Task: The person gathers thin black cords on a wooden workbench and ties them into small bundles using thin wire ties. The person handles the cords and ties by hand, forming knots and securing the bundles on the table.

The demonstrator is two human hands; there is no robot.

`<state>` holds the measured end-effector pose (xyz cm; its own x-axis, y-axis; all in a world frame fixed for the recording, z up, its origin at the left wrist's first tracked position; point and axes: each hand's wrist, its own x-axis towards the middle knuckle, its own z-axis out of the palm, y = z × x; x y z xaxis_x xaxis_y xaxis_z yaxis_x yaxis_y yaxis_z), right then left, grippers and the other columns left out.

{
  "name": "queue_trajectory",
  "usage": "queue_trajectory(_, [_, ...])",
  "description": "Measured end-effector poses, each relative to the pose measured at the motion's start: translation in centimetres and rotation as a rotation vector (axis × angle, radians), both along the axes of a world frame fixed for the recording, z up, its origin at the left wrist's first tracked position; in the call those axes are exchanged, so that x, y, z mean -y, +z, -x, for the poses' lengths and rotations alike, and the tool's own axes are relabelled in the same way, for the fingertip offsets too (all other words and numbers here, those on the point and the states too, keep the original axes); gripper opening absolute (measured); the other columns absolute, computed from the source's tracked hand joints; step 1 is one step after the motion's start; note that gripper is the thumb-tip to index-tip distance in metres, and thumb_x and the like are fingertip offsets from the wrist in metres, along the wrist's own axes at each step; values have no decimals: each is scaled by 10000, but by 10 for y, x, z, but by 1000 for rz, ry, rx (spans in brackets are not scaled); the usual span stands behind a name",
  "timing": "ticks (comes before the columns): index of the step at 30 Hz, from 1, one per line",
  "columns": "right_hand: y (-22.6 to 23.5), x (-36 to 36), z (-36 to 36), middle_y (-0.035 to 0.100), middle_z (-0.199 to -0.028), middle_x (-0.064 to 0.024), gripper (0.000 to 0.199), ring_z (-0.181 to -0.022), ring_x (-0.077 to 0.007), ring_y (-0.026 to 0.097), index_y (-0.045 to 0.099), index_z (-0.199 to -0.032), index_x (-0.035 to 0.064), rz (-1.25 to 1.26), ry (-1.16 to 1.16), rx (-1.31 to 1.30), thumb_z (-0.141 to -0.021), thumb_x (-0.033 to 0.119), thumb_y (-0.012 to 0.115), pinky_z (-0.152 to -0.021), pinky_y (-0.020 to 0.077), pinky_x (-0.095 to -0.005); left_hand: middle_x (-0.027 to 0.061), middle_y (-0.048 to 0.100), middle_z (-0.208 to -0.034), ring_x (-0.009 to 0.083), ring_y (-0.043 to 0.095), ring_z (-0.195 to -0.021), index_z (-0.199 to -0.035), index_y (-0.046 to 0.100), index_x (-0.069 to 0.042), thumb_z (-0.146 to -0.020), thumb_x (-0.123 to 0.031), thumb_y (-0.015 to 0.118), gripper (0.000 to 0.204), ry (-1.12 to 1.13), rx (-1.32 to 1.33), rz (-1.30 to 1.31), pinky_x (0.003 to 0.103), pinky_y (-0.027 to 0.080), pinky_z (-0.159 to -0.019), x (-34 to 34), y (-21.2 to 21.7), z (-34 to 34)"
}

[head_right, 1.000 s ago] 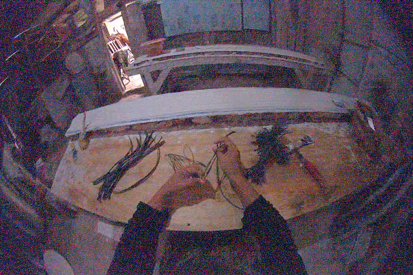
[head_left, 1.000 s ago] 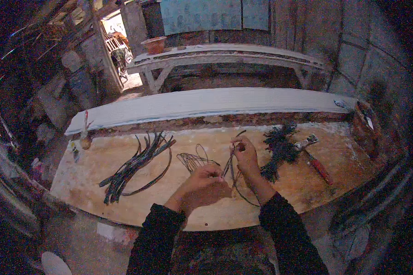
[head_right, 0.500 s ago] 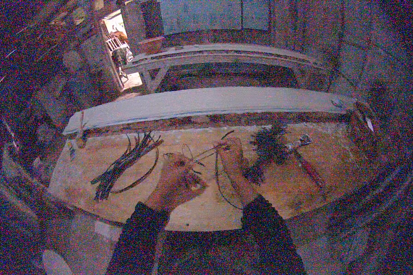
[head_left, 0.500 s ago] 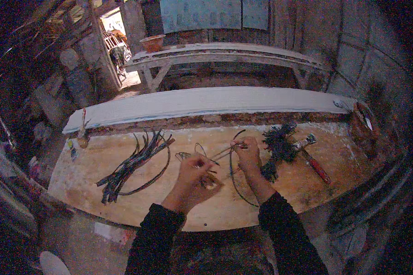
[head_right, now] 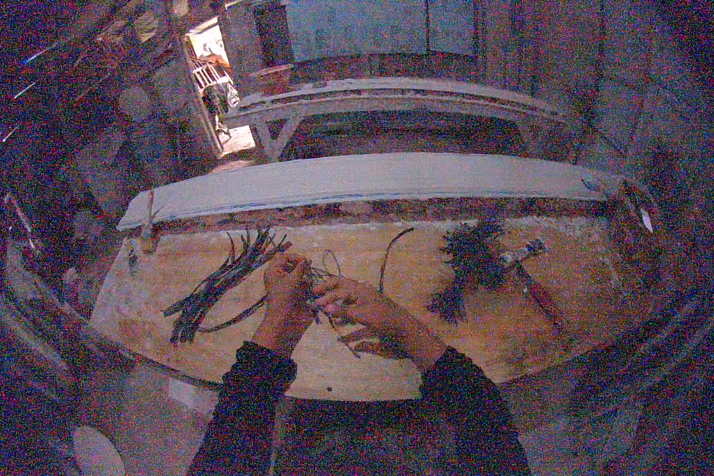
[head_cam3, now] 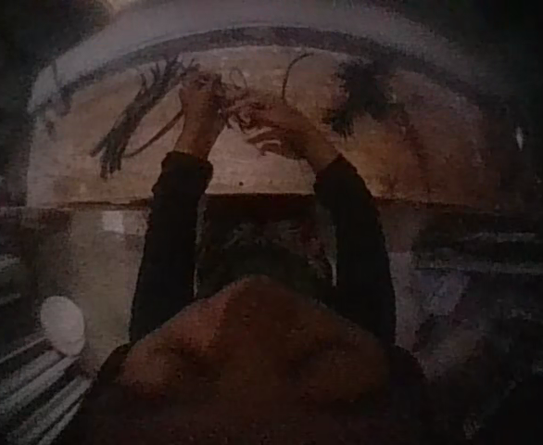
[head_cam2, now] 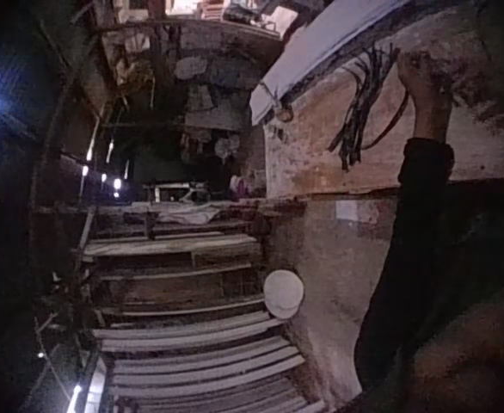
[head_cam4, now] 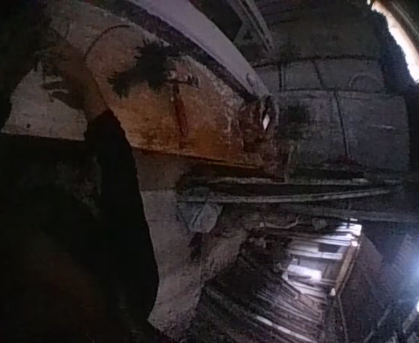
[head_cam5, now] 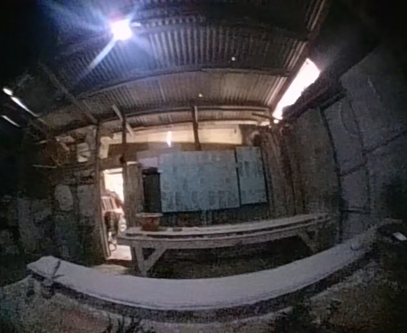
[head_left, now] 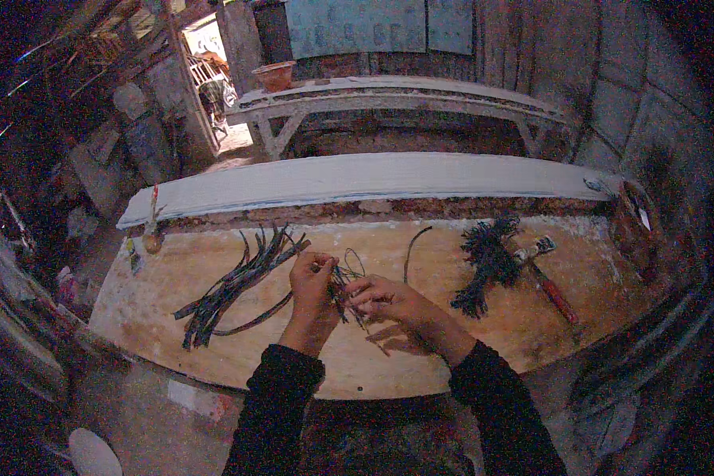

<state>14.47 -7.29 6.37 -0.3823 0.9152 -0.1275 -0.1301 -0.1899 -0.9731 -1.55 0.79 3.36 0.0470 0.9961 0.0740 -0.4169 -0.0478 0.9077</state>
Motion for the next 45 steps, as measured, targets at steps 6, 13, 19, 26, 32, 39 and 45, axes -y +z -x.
queue_trajectory(6, [-7,-17,-13,574,-835,-10,107,-805,-121,546,597,-834,57,-206,-163,320,-771,112,664,-728,423,-248,36,494,-686,142,515,-508,-835,500,-64,-846,-93,576,82,-175,19,113,269,456,-435,27,16,-9])
queue_trajectory(13, [-55,-54,-33,548,-775,-2,135,-759,-104,515,563,-902,59,-439,-698,303,-786,35,628,-659,415,-254,32,534,-823,124,572,-633,-854,539,-46,-837,-64,598,64,-726,64,171,236,458,-486,28,-4,-8])
queue_trajectory(19, [-55,-60,-42,582,-799,-1,152,-728,-105,513,656,-973,81,-588,-850,479,-843,150,617,-600,433,-263,9,526,-866,95,547,-762,-868,579,-42,-837,-103,621,80,-836,-99,42,232,456,-595,35,-11,-17])
queue_trajectory(26, [-59,-61,-43,582,-893,-34,168,-775,-143,562,671,-944,71,-382,-787,378,-832,192,640,-628,469,-289,0,509,-816,103,543,-730,-818,559,-54,-834,-145,641,124,-818,-208,-144,243,454,-612,35,-12,-20])
queue_trajectory(32, [-70,-67,-62,551,-829,-28,119,-797,-143,559,638,-790,53,-609,-1004,517,-783,159,691,-685,467,-289,18,529,-794,122,541,-705,-815,571,-51,-810,-129,656,115,-449,8,181,260,450,-605,32,1,-21])
queue_trajectory(39, [-35,-30,-18,560,-886,-41,160,-862,-160,560,631,-849,42,-482,-393,231,-762,147,713,-720,478,-294,31,545,-795,130,533,-681,-775,598,-37,-761,-54,682,87,213,-293,-188,276,449,-613,-34,-43,13])
queue_trajectory(45, [4,3,-1,518,-1100,-77,234,-969,-185,530,655,-972,64,-72,27,-65,-770,172,704,-734,506,-336,29,552,-789,121,527,-670,-734,603,-25,-735,-60,703,106,195,-261,-83,264,439,-601,-8,-12,-1])
